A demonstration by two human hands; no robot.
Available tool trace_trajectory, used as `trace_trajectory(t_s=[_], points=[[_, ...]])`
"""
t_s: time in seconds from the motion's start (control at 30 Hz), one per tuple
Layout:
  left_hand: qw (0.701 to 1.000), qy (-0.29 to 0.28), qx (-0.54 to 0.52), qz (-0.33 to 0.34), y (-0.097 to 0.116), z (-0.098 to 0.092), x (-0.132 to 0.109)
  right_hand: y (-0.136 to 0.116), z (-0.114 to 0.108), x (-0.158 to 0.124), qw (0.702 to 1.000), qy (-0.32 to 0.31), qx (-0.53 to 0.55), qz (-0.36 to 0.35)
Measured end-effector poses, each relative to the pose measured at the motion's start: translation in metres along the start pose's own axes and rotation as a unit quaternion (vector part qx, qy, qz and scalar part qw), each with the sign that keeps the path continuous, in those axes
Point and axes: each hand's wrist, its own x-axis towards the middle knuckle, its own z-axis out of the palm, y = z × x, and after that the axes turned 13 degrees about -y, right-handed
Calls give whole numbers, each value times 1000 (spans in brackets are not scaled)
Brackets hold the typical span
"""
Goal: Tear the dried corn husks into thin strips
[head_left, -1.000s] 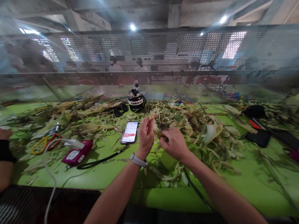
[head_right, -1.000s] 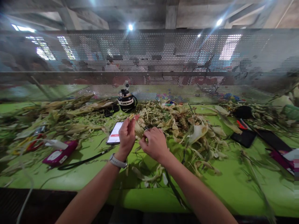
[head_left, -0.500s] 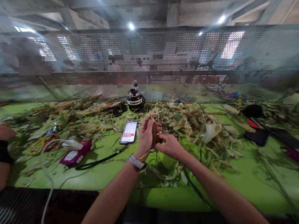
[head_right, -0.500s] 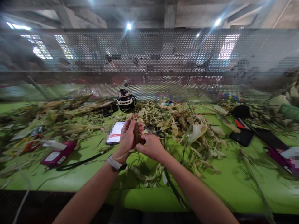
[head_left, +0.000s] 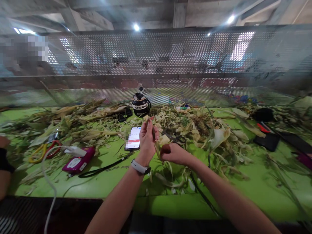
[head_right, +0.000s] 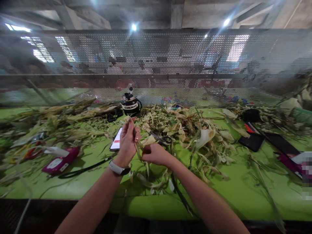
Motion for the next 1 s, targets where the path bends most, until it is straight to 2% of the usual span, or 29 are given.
trace_trajectory(t_s=[0.1,0.13,0.2,0.23,0.33,0.37,0.4,0.43,0.53,0.7,0.9,1.0], points=[[1000,1,3,10,1,-3,3,2,-18,-11,992,-88,67,60],[1000,-1,7,12,0,-4,3,2,-26,-16,988,-100,83,88],[1000,0,17,19,-1,-5,4,3,-42,-25,986,-94,95,96],[999,1,24,22,-2,-5,3,4,-49,-27,990,-45,93,93],[998,-4,57,31,-5,-2,0,5,-54,-26,980,175,79,47],[997,-11,70,29,-6,-1,-2,4,-50,-23,970,226,83,15],[996,-17,79,27,-7,1,-5,3,-44,-19,965,244,92,-23],[996,-22,85,26,-8,3,-7,2,-37,-14,966,222,122,-60],[996,-19,88,22,-10,8,-12,-3,-14,0,959,90,239,-125],[992,13,118,38,-10,8,-12,0,2,8,933,73,333,-111],[994,36,97,33,-9,8,-10,0,11,11,941,72,298,-147],[994,34,98,39,-8,6,-8,1,13,12,951,50,268,-145]])
